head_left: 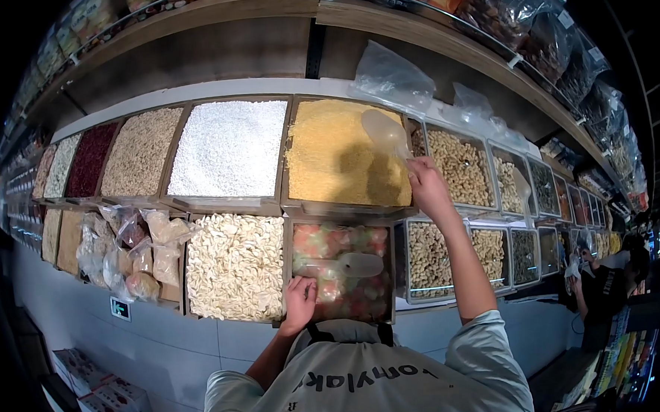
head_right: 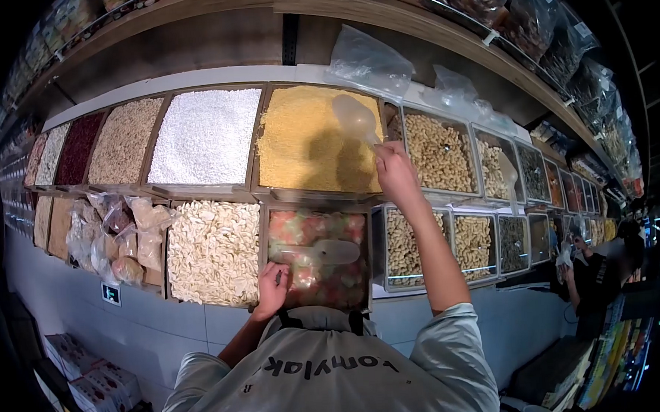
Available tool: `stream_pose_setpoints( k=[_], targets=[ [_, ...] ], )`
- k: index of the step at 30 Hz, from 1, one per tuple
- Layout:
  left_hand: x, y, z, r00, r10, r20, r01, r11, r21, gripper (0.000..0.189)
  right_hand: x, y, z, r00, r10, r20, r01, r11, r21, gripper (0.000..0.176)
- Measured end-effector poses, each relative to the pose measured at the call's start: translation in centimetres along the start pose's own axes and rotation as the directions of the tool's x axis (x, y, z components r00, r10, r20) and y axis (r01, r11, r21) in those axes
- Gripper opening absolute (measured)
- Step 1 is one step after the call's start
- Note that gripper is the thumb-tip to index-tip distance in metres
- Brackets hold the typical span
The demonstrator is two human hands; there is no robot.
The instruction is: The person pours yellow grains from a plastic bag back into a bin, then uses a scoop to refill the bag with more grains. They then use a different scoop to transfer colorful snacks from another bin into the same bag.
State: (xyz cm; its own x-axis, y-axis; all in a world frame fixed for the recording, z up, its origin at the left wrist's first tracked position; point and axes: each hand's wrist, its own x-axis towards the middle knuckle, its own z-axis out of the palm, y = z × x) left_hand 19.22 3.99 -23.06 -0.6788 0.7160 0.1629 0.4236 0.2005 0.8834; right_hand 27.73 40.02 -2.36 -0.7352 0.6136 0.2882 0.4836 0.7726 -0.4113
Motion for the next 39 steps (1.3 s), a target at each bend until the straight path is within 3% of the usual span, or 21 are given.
stream_pose_setpoints(
  k=[5,10,12,15,19,21,25,27,31,33,37,39],
  targets=[
    [-0.1,0.0,0.3,1.0,-0.004,0.008,0.005,1.0,-0.005,0.005,-0.8,0.9,-3.6,0.993,0.086,-0.079,-0.076,0.989,0.123,0.026],
    [-0.2,0.1,0.4,1.0,-0.007,0.015,0.007,1.0,-0.007,0.006,-2.9,-0.3,-5.3,0.988,0.085,-0.132,-0.059,0.979,0.193,0.035],
    [-0.1,0.4,0.4,0.999,-0.014,0.032,0.014,1.0,-0.017,0.007,-3.7,-0.7,-6.0,0.991,0.125,0.05,-0.13,0.984,0.123,0.041],
    [0.1,0.6,0.4,0.998,-0.016,0.058,0.018,0.999,-0.03,0.007,-4.3,-0.2,-6.1,0.992,0.047,0.115,-0.057,0.995,0.084,0.042],
    [0.4,0.7,0.4,0.998,-0.008,0.059,0.012,0.998,-0.062,0.007,-4.5,0.1,-6.5,0.989,0.037,0.143,-0.043,0.998,0.041,0.042],
    [0.5,0.7,0.4,0.998,-0.01,0.055,0.013,0.998,-0.06,0.007,-4.2,0.0,-7.2,0.989,-0.066,0.134,0.056,0.995,0.08,0.041],
    [0.5,0.7,0.3,0.999,-0.018,0.048,0.021,0.998,-0.067,0.006,-3.3,-0.9,-9.0,0.977,-0.117,0.177,0.104,0.991,0.083,0.041],
    [0.3,0.2,0.5,0.999,-0.014,0.047,0.018,0.997,-0.074,0.006,-2.3,-1.3,-9.7,0.944,-0.085,0.317,0.073,0.996,0.051,0.044],
    [0.0,-0.2,0.7,0.997,-0.024,0.069,0.028,0.998,-0.065,0.006,-0.8,-3.0,-8.0,0.939,-0.099,0.328,0.139,0.985,-0.102,0.038],
    [0.2,0.1,0.6,0.998,-0.018,0.056,0.022,0.997,-0.074,0.006,-0.3,-3.5,-6.1,0.944,-0.151,0.294,0.228,0.942,-0.247,0.031],
    [0.4,0.4,0.1,0.998,-0.048,0.052,0.052,0.995,-0.089,0.007,0.2,-3.6,-2.2,0.952,-0.183,0.247,0.259,0.909,-0.327,0.026],
    [0.4,0.3,0.0,0.998,-0.043,0.046,0.047,0.994,-0.098,0.007,0.3,-3.4,-1.2,0.961,-0.226,0.161,0.266,0.913,-0.308,0.04]
  ],
)
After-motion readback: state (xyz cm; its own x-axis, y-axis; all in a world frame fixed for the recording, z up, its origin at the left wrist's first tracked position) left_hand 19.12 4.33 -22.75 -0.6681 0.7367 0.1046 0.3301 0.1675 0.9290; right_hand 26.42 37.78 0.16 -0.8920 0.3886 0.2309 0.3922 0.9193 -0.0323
